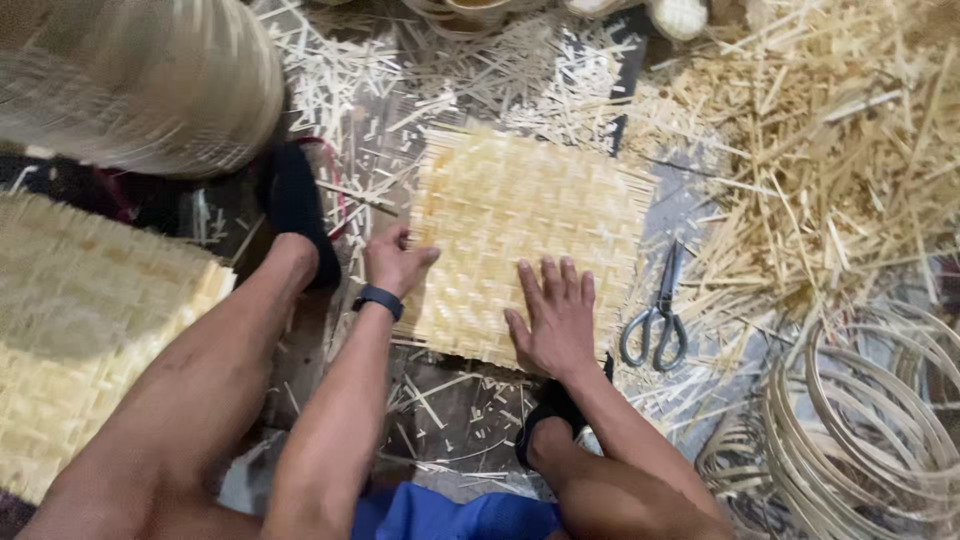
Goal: The person sits on the floor and assembles round woven trays by placing a pre-woven mat onto a wooden mold, positioning a bamboo ring on top, and trimming the excess mat edges with scissors. The person then flips the assembly, removes the mold, and stacks the finished tray.
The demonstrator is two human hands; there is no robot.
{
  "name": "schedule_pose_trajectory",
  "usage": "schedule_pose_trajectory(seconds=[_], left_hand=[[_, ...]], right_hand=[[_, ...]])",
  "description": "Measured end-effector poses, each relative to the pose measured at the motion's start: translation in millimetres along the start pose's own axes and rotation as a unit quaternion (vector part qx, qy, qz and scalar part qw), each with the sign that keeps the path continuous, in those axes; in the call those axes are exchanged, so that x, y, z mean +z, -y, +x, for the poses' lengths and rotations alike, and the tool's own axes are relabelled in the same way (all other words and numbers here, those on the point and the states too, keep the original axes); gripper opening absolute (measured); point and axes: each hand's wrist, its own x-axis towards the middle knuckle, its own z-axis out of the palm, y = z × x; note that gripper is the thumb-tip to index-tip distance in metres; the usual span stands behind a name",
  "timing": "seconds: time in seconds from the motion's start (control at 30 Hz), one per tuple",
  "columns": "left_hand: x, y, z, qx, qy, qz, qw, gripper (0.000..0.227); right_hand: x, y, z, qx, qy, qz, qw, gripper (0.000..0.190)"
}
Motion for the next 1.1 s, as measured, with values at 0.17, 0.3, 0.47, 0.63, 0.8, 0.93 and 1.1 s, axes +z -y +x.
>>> schedule_pose_trajectory(seconds=[0.17,0.3,0.47,0.63,0.8,0.93,1.1], left_hand=[[14.2,37.1,18.8,0.027,0.044,-0.061,0.997,0.04],[7.8,56.3,29.4,0.02,0.097,-0.095,0.991,0.037],[18.8,79.3,39.9,0.073,0.039,-0.05,0.995,0.052],[19.1,92.2,43.3,0.114,0.0,-0.016,0.993,0.064],[18.5,96.8,43.3,0.155,-0.026,0.053,0.986,0.066],[18.2,89.8,40.4,0.106,-0.02,0.034,0.994,0.071],[17.8,90.3,40.8,0.123,-0.025,0.084,0.989,0.07]], right_hand=[[0.4,-20.5,-14.1,0.037,-0.024,0.13,0.991,0.067],[4.7,-97.4,-62.0,0.158,-0.221,0.166,0.948,0.055],[-42.1,-261.8,-194.6,0.387,-0.214,-0.08,0.893,0.049],[-64.5,-340.6,-302.7,0.496,0.031,-0.167,0.852,0.057],[-59.6,-360.6,-339.0,0.526,0.099,-0.062,0.842,0.035],[-55.8,-370.4,-348.5,0.396,-0.075,-0.079,0.912,0.057],[-74.5,-372.2,-329.2,0.505,0.223,-0.08,0.83,0.033]])
